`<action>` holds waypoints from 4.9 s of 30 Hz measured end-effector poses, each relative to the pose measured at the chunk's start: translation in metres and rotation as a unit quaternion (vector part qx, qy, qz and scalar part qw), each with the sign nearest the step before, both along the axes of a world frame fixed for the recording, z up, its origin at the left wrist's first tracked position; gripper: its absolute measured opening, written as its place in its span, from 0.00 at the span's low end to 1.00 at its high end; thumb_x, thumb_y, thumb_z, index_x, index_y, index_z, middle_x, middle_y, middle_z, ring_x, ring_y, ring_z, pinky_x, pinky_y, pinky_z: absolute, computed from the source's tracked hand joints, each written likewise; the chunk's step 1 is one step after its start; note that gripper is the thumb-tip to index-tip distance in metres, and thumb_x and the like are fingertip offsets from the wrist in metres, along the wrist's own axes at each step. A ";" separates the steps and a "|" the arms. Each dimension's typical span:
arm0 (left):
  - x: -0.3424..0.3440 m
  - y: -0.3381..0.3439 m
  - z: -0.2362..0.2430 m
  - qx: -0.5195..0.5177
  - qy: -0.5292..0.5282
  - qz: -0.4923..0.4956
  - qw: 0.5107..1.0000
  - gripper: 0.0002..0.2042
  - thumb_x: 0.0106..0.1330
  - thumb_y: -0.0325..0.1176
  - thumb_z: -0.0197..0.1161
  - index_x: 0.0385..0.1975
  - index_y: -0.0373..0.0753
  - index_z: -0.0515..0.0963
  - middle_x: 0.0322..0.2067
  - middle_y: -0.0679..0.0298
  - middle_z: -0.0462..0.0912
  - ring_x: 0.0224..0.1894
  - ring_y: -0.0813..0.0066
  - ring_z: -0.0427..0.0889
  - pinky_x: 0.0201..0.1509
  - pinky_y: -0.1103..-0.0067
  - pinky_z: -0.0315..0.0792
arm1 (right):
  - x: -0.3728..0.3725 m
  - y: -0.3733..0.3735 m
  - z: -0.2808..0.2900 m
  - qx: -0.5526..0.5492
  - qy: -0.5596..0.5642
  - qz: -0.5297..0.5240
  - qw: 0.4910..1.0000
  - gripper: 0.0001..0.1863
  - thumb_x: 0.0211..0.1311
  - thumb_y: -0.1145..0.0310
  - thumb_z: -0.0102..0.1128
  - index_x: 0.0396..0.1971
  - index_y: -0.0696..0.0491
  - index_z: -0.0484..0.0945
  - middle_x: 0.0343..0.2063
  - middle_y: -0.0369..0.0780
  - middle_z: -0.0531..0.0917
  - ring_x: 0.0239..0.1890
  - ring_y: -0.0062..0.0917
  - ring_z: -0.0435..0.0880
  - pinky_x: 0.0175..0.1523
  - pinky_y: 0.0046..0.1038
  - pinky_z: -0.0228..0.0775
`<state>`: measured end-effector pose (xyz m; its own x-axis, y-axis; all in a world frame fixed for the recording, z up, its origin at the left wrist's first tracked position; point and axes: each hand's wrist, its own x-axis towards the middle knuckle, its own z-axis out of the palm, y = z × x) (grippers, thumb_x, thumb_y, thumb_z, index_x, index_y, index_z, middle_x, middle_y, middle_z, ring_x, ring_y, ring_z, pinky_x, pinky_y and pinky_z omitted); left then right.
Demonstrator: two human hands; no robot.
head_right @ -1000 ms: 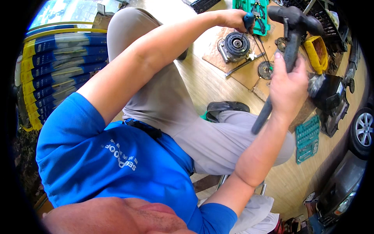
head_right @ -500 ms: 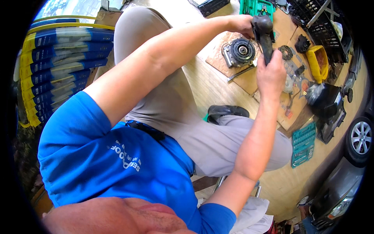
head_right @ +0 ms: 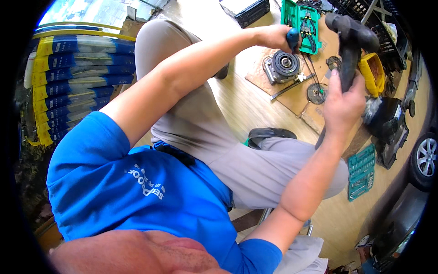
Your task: The person uses a hammer and a screwdriver to disassemble a circular metal mechanical component, removing several internal plates and parts.
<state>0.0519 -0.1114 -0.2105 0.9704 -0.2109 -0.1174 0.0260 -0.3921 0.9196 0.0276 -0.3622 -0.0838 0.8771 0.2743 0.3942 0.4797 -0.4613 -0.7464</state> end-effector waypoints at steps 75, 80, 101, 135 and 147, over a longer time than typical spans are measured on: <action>-0.048 -0.005 0.188 0.124 -0.322 -0.079 0.935 0.14 0.49 0.13 0.51 0.37 0.32 0.72 0.37 0.48 0.77 0.43 0.47 0.77 0.45 0.66 0.70 | 0.005 -0.124 -0.340 -0.160 0.458 -0.524 0.700 0.16 0.58 0.68 0.56 0.40 0.64 0.77 0.44 0.57 0.80 0.49 0.44 0.80 0.55 0.36 0.72; -0.038 -0.002 0.188 0.263 -0.227 -0.112 0.931 0.09 0.52 0.16 0.53 0.32 0.33 0.72 0.28 0.50 0.76 0.35 0.50 0.78 0.38 0.66 0.71 | 0.017 -0.111 -0.370 0.010 0.445 -0.573 0.688 0.21 0.56 0.73 0.58 0.47 0.67 0.67 0.51 0.59 0.74 0.49 0.46 0.80 0.51 0.40 0.75; -0.028 0.031 0.184 0.279 -0.220 -0.095 0.930 0.01 0.57 0.23 0.55 0.27 0.33 0.73 0.23 0.51 0.77 0.30 0.54 0.80 0.35 0.67 0.72 | 0.050 -0.044 -0.340 -0.298 0.447 -0.499 0.680 0.36 0.51 0.62 0.63 0.57 0.68 0.66 0.64 0.54 0.62 0.60 0.44 0.70 0.59 0.36 0.68; -0.021 0.031 0.188 0.324 -0.220 -0.086 0.916 0.17 0.58 0.23 0.56 0.48 0.44 0.77 0.37 0.56 0.82 0.43 0.55 0.81 0.45 0.66 0.75 | 0.075 -0.104 -0.393 0.141 0.628 -0.429 0.633 0.10 0.62 0.62 0.63 0.37 0.46 0.73 0.24 0.36 0.72 0.21 0.25 0.64 0.22 0.27 0.57; -0.023 0.023 0.186 0.353 -0.249 -0.125 0.893 0.14 0.57 0.25 0.60 0.44 0.41 0.78 0.36 0.54 0.82 0.42 0.54 0.81 0.44 0.66 0.74 | 0.048 -0.118 -0.275 -0.005 0.393 -0.278 0.876 0.15 0.56 0.75 0.66 0.43 0.63 0.78 0.39 0.43 0.83 0.38 0.27 0.81 0.46 0.30 0.72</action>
<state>0.0286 -0.0880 -0.0244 0.8729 -0.4714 0.1260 -0.4858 -0.8154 0.3148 0.0756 -0.4803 -0.3587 0.8756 -0.2826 -0.3918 -0.4824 -0.4689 -0.7399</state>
